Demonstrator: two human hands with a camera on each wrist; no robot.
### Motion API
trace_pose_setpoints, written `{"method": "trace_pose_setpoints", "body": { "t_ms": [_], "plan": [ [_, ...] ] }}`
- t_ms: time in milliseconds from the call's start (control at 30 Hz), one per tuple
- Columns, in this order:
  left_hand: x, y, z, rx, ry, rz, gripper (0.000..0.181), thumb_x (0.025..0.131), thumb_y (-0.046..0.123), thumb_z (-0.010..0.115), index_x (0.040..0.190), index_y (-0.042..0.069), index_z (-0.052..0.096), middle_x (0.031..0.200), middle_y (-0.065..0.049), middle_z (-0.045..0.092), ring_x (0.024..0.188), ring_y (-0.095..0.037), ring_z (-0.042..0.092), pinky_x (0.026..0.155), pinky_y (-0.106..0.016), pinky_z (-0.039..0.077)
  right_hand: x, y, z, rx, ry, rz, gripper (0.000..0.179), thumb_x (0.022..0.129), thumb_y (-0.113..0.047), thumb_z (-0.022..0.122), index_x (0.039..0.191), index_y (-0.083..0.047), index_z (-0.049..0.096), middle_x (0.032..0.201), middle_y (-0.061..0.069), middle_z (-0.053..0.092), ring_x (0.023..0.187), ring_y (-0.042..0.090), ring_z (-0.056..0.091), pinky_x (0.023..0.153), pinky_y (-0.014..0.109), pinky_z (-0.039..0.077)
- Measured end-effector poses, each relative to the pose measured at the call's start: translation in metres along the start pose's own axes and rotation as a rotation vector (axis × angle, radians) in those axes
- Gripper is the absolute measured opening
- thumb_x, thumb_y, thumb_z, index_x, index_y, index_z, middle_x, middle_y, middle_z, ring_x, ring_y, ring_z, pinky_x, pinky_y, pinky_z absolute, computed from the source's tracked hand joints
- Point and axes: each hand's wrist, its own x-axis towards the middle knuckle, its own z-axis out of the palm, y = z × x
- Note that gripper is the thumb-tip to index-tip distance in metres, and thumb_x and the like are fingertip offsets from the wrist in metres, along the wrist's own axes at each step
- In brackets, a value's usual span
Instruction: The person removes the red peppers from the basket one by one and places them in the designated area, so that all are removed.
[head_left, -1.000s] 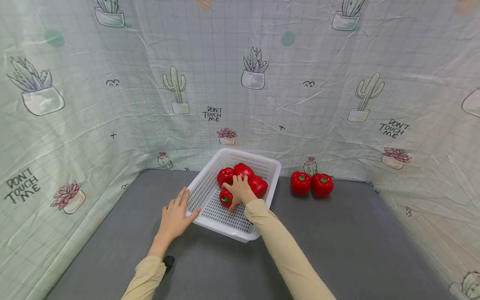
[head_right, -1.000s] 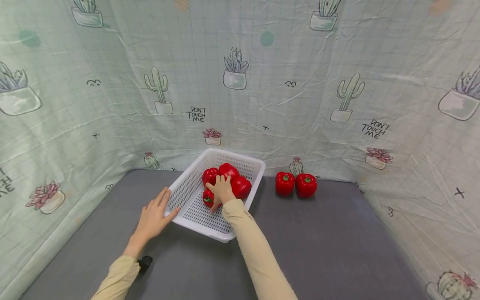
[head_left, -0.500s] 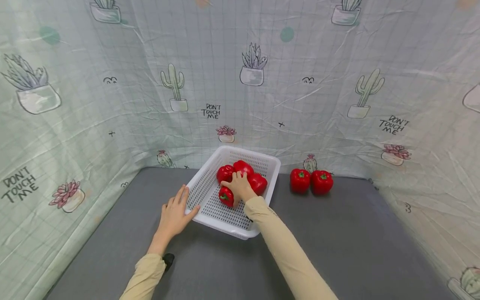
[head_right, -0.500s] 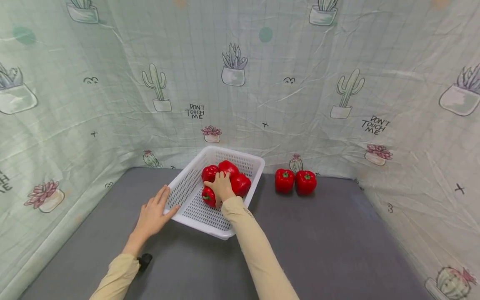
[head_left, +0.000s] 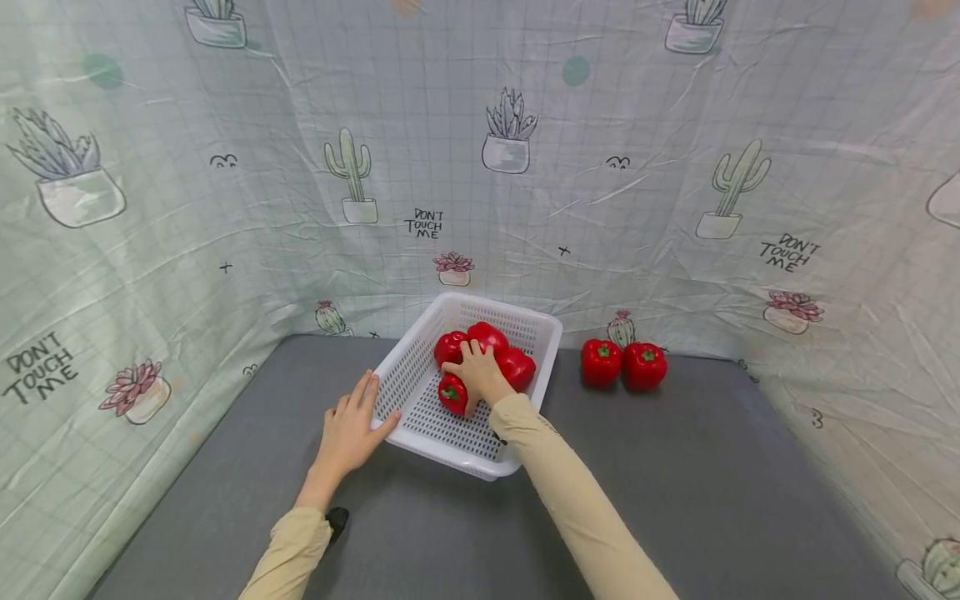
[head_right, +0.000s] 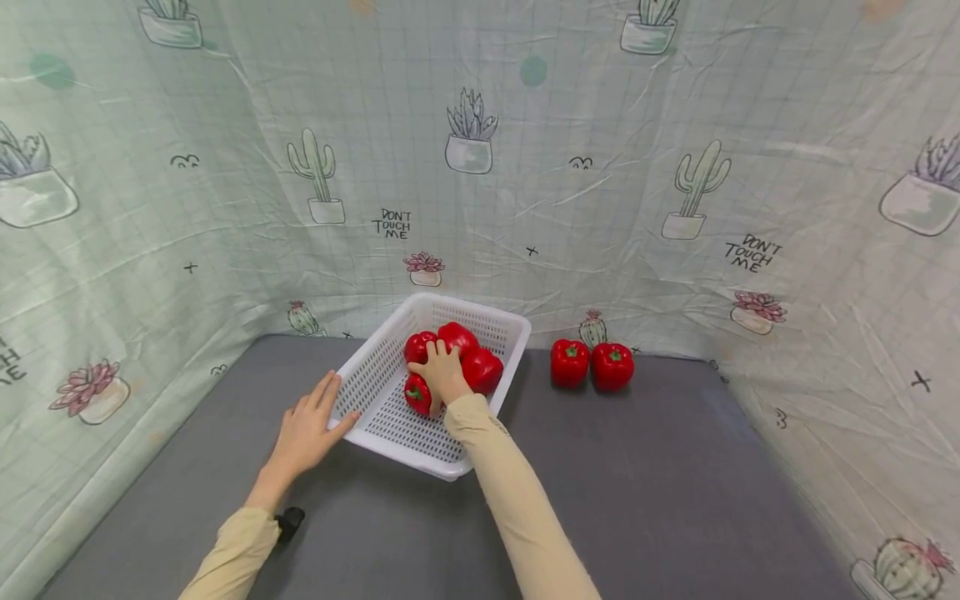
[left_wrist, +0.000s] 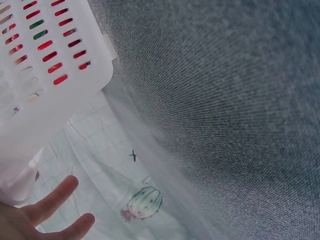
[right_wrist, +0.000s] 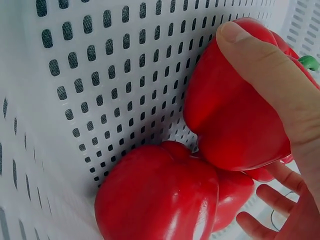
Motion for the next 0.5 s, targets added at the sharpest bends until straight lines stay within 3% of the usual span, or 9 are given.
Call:
{"method": "trace_pose_setpoints", "body": {
  "t_ms": [167, 500],
  "plan": [
    [0.001, 0.0, 0.0, 0.006, -0.002, -0.001, 0.078, 0.083, 0.051, 0.051, 0.14, 0.003, 0.027, 0.145, -0.014, 0.027, 0.112, -0.041, 0.044, 0.082, -0.06, 0.034, -0.004, 0.0, -0.007, 0.034, 0.021, -0.026, 0.09, 0.059, -0.044, 0.078, 0.136, -0.034, 0.033, 0.142, 0.01, 0.029, 0.131, 0.03, 0.024, 0.102, 0.05, 0.029],
    [0.0, 0.001, -0.001, 0.008, -0.009, -0.003, 0.078, 0.083, 0.05, 0.05, 0.14, 0.003, 0.027, 0.145, -0.015, 0.027, 0.112, -0.041, 0.044, 0.082, -0.06, 0.035, -0.006, 0.002, -0.026, 0.002, 0.172, -0.132, 0.09, 0.059, -0.05, 0.075, 0.136, -0.024, 0.036, 0.136, 0.002, 0.041, 0.127, 0.025, 0.032, 0.101, 0.048, 0.03]
  ]
}}
